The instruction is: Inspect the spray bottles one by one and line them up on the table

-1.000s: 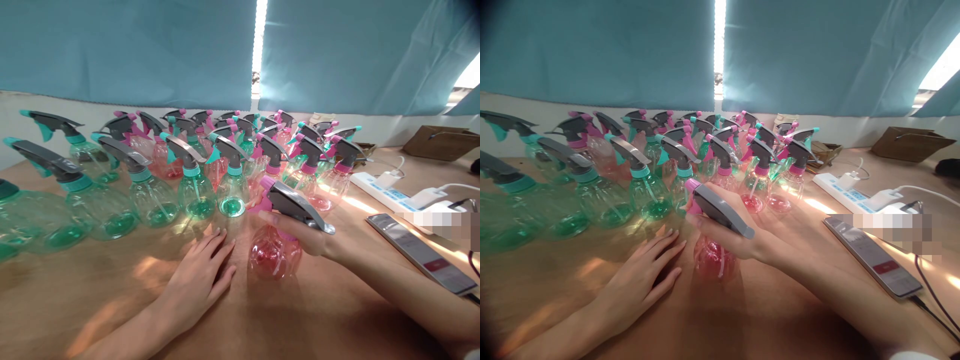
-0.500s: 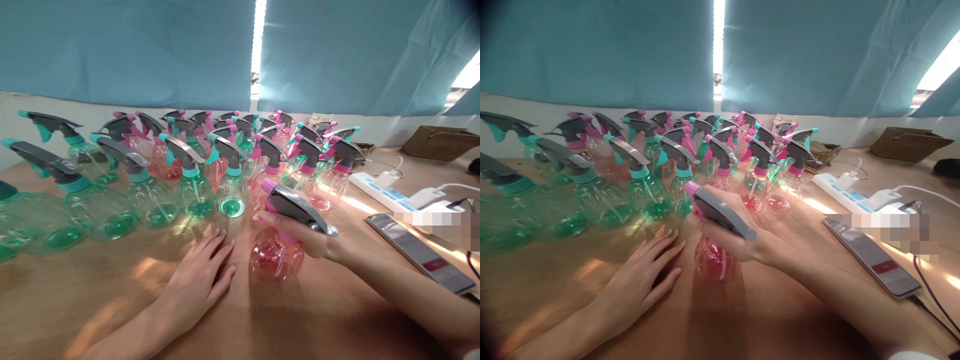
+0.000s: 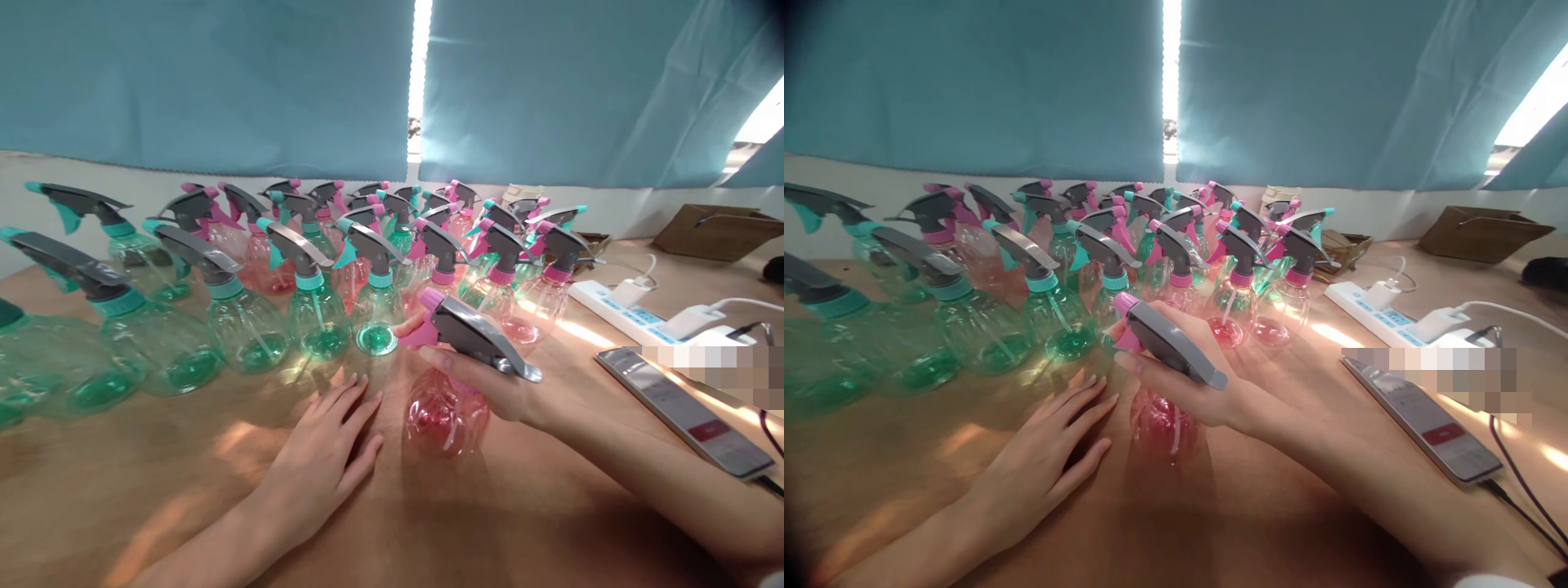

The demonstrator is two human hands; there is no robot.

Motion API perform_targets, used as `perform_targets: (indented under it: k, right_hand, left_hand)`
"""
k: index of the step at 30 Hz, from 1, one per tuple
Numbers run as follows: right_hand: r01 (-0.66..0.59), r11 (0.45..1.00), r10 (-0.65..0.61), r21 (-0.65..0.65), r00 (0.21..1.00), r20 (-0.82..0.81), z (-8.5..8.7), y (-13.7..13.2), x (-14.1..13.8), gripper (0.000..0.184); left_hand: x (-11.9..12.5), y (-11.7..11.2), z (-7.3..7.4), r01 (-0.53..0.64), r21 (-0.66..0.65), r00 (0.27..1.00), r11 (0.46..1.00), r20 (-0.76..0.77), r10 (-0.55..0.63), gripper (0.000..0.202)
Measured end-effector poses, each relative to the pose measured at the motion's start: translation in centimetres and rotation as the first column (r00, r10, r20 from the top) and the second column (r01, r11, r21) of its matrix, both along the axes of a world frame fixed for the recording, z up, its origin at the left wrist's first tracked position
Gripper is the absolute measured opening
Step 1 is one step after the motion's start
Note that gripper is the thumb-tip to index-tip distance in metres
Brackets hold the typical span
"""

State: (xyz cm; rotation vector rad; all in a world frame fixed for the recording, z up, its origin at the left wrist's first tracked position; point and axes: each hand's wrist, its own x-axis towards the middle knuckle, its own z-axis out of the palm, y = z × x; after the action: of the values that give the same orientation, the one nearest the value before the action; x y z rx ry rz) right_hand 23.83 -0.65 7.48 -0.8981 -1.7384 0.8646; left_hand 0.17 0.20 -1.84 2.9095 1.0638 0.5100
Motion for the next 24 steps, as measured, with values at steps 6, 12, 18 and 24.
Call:
perform_targets:
  k: [6, 12, 18, 24]
  right_hand:
    - [0.014, 1.0, -0.014, 0.007, 0.999, 0.036, -0.1, 0.0, 0.2, 0.007]
    - [0.032, 0.999, -0.033, 0.01, 0.998, 0.045, -0.2, 0.1, 0.3, 0.004]
    - [0.023, 0.999, -0.025, 0.03, 0.999, 0.048, -0.1, 0.0, 0.2, 0.003]
    - [0.057, 0.998, -0.059, 0.024, 0.995, 0.078, 0.0, 0.0, 0.2, 0.009]
  left_hand:
    - [0.1, 0.0, 0.1, -0.003, 0.017, 1.0, 1.0, 0.007, 0.003, 0.044]
    - [0.3, 0.0, 1.0, 0.002, -0.023, 0.999, 1.0, -0.041, -0.003, 0.044]
    - [0.2, 0.0, 0.8, -0.003, -0.03, 1.0, 1.0, -0.029, 0.002, 0.043]
    - [0.1, 0.1, 0.0, -0.01, -0.005, 1.0, 1.0, 0.018, 0.01, 0.044]
